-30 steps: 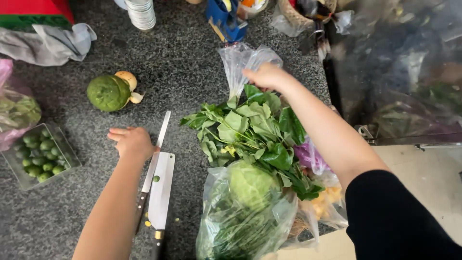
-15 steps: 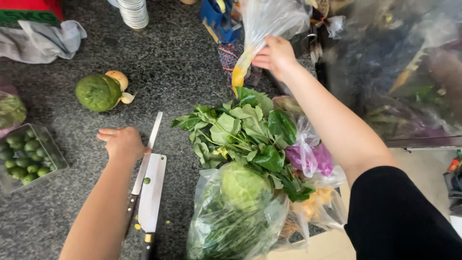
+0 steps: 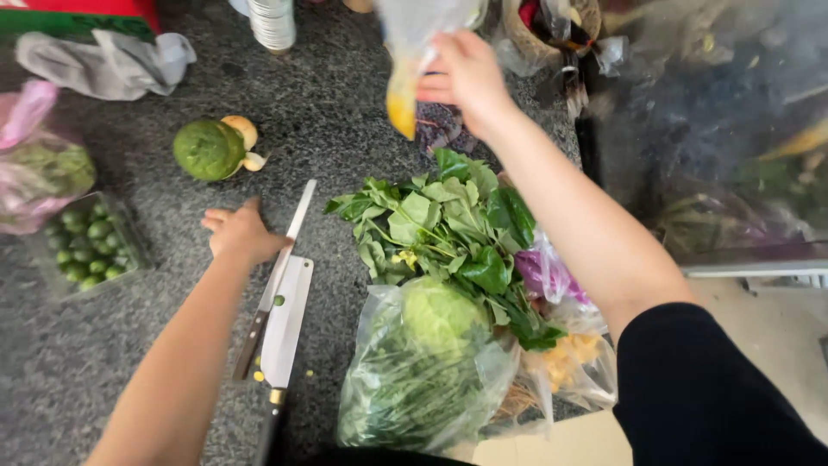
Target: Organizing and bagging various vegetables, checking bread in an oven, and cleaning the bakery counter.
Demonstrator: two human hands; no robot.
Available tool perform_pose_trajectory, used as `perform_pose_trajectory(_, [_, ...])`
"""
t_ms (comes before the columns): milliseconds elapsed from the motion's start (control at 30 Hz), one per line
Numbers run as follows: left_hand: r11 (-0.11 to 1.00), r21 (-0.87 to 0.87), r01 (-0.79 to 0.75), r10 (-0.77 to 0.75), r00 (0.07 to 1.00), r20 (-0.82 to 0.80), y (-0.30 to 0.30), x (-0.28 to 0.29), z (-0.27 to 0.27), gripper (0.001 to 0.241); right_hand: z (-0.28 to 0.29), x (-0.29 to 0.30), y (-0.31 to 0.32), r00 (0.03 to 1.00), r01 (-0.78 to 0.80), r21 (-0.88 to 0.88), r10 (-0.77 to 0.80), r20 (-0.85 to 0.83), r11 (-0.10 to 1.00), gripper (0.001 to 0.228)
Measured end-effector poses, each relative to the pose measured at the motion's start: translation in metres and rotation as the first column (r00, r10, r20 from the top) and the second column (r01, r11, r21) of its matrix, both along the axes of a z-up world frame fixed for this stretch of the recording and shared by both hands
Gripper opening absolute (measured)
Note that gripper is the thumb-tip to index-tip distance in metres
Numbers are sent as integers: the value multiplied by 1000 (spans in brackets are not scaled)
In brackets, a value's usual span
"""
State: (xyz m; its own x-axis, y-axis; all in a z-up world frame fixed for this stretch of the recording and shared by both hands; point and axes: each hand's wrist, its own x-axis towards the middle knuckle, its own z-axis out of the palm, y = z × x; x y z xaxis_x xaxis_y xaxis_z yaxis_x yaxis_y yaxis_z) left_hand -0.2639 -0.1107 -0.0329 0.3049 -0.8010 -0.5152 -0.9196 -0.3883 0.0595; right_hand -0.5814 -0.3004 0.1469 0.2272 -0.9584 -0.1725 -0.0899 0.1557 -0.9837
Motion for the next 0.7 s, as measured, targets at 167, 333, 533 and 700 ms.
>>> perform_pose_trajectory(167, [669, -591, -451, -162, 687, -708, -6, -51, 77, 106, 30, 77, 52, 958, -287, -131, 287, -19, 949, 32])
perform_pose_trajectory(333, [442, -424, -791, -370, 270, -889, -9, -59, 103, 52, 60, 123, 122, 821, -570, -169, 564, -87, 804, 30])
perform_pose_trajectory(533, [455, 382, -804, -230, -521, -822, 51, -24, 143, 37, 44, 105, 169, 961, -273, -466, 263, -89, 842, 24])
perform_pose_trajectory(700, [473, 553, -686, -252, -707, -661, 82, -12, 161, 34, 33, 96, 224, 931, -160, -724, -141, -337, 671, 16])
